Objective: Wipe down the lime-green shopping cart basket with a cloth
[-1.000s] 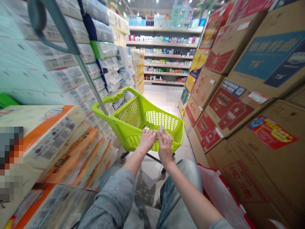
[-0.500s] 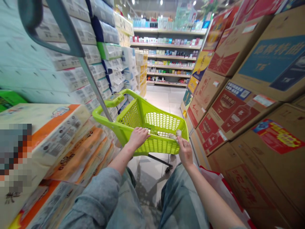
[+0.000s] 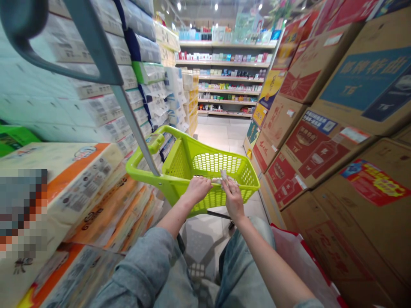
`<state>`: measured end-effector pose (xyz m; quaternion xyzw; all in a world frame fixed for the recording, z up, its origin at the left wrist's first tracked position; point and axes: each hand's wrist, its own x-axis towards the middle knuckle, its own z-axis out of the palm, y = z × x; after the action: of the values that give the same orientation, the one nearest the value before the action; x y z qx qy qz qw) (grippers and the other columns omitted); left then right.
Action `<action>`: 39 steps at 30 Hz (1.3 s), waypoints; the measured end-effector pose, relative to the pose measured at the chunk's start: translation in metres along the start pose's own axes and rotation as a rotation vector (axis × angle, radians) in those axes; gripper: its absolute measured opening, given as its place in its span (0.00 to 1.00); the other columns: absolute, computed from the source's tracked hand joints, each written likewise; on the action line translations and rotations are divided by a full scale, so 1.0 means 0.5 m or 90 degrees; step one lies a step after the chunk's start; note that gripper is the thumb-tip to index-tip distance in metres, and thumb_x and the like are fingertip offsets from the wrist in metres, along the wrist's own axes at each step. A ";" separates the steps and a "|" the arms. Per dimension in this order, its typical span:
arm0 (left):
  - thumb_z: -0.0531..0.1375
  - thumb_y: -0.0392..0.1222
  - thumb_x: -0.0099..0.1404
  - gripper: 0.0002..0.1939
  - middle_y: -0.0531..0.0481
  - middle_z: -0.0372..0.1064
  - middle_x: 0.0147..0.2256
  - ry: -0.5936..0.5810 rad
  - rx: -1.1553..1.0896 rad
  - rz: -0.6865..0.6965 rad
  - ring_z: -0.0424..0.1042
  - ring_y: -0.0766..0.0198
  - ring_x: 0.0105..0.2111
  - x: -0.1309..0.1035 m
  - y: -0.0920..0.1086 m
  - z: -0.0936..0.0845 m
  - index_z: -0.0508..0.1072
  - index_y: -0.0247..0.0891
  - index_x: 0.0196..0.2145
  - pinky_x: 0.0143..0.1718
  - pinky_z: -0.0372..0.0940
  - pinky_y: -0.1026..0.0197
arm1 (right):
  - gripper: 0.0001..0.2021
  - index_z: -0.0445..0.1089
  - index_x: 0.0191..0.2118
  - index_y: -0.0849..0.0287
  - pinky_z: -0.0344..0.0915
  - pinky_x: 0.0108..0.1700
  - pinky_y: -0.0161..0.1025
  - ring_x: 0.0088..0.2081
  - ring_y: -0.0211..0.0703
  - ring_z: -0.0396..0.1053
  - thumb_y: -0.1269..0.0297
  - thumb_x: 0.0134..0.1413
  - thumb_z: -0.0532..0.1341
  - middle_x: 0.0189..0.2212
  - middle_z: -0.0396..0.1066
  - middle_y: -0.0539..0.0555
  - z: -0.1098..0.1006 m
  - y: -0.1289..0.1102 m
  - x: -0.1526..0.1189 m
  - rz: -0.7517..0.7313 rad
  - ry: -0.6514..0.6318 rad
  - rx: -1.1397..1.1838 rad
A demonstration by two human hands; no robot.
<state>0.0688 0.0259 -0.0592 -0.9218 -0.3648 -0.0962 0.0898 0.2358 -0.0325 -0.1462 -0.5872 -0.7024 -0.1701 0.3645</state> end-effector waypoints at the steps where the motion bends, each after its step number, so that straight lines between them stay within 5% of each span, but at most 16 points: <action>1: 0.51 0.44 0.66 0.13 0.42 0.72 0.33 -0.012 -0.003 0.005 0.71 0.58 0.35 -0.001 -0.003 -0.005 0.70 0.34 0.34 0.34 0.60 0.59 | 0.24 0.51 0.61 0.54 0.52 0.60 0.49 0.62 0.44 0.47 0.75 0.60 0.44 0.58 0.56 0.58 -0.008 0.014 -0.004 -0.017 -0.014 0.007; 9: 0.47 0.57 0.64 0.25 0.41 0.73 0.29 -0.134 0.037 -0.069 0.73 0.55 0.32 -0.012 -0.056 -0.056 0.74 0.36 0.30 0.31 0.61 0.59 | 0.23 0.56 0.60 0.55 0.56 0.57 0.50 0.59 0.46 0.53 0.74 0.60 0.44 0.57 0.58 0.59 -0.056 0.120 -0.034 0.079 0.018 -0.020; 14: 0.44 0.54 0.66 0.26 0.41 0.73 0.28 -0.118 0.052 -0.036 0.73 0.55 0.32 -0.012 -0.052 -0.053 0.75 0.35 0.31 0.31 0.61 0.59 | 0.21 0.62 0.56 0.57 0.56 0.57 0.50 0.57 0.47 0.56 0.73 0.60 0.44 0.51 0.64 0.60 -0.016 0.046 -0.010 0.153 0.090 -0.009; 19: 0.44 0.54 0.66 0.25 0.41 0.74 0.30 -0.115 0.046 -0.020 0.73 0.55 0.32 -0.016 -0.051 -0.059 0.75 0.36 0.33 0.33 0.61 0.59 | 0.20 0.63 0.55 0.54 0.57 0.57 0.47 0.57 0.44 0.56 0.71 0.61 0.46 0.52 0.65 0.57 0.013 -0.049 0.005 0.092 0.110 0.092; 22: 0.44 0.55 0.66 0.25 0.41 0.74 0.31 -0.119 0.043 -0.032 0.73 0.56 0.32 -0.022 -0.061 -0.069 0.74 0.38 0.35 0.32 0.61 0.59 | 0.18 0.66 0.52 0.54 0.59 0.55 0.44 0.54 0.43 0.60 0.70 0.60 0.47 0.49 0.67 0.56 0.002 -0.049 -0.011 0.102 0.114 0.151; 30: 0.43 0.55 0.67 0.27 0.40 0.74 0.31 -0.127 0.030 -0.076 0.73 0.54 0.34 -0.031 -0.072 -0.066 0.76 0.36 0.32 0.34 0.61 0.58 | 0.15 0.69 0.46 0.61 0.62 0.50 0.43 0.45 0.44 0.66 0.66 0.57 0.50 0.41 0.70 0.59 -0.014 -0.006 -0.063 0.328 0.199 0.207; 34: 0.42 0.54 0.67 0.28 0.39 0.74 0.30 -0.121 0.037 -0.057 0.73 0.54 0.34 -0.024 -0.062 -0.064 0.77 0.35 0.32 0.33 0.62 0.58 | 0.12 0.70 0.40 0.62 0.62 0.49 0.45 0.43 0.45 0.66 0.64 0.56 0.53 0.38 0.70 0.60 0.021 -0.056 -0.035 0.369 0.237 0.210; 39: 0.42 0.50 0.67 0.27 0.38 0.74 0.29 -0.099 0.032 -0.050 0.74 0.55 0.33 -0.018 -0.045 -0.069 0.76 0.33 0.31 0.33 0.62 0.59 | 0.12 0.71 0.40 0.61 0.60 0.52 0.46 0.49 0.47 0.63 0.66 0.56 0.53 0.44 0.67 0.61 0.062 -0.154 0.003 0.277 0.198 0.249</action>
<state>0.0430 0.0278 -0.0260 -0.9090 -0.4086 -0.0184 0.0806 0.1532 -0.0303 -0.1516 -0.6094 -0.5158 -0.0372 0.6010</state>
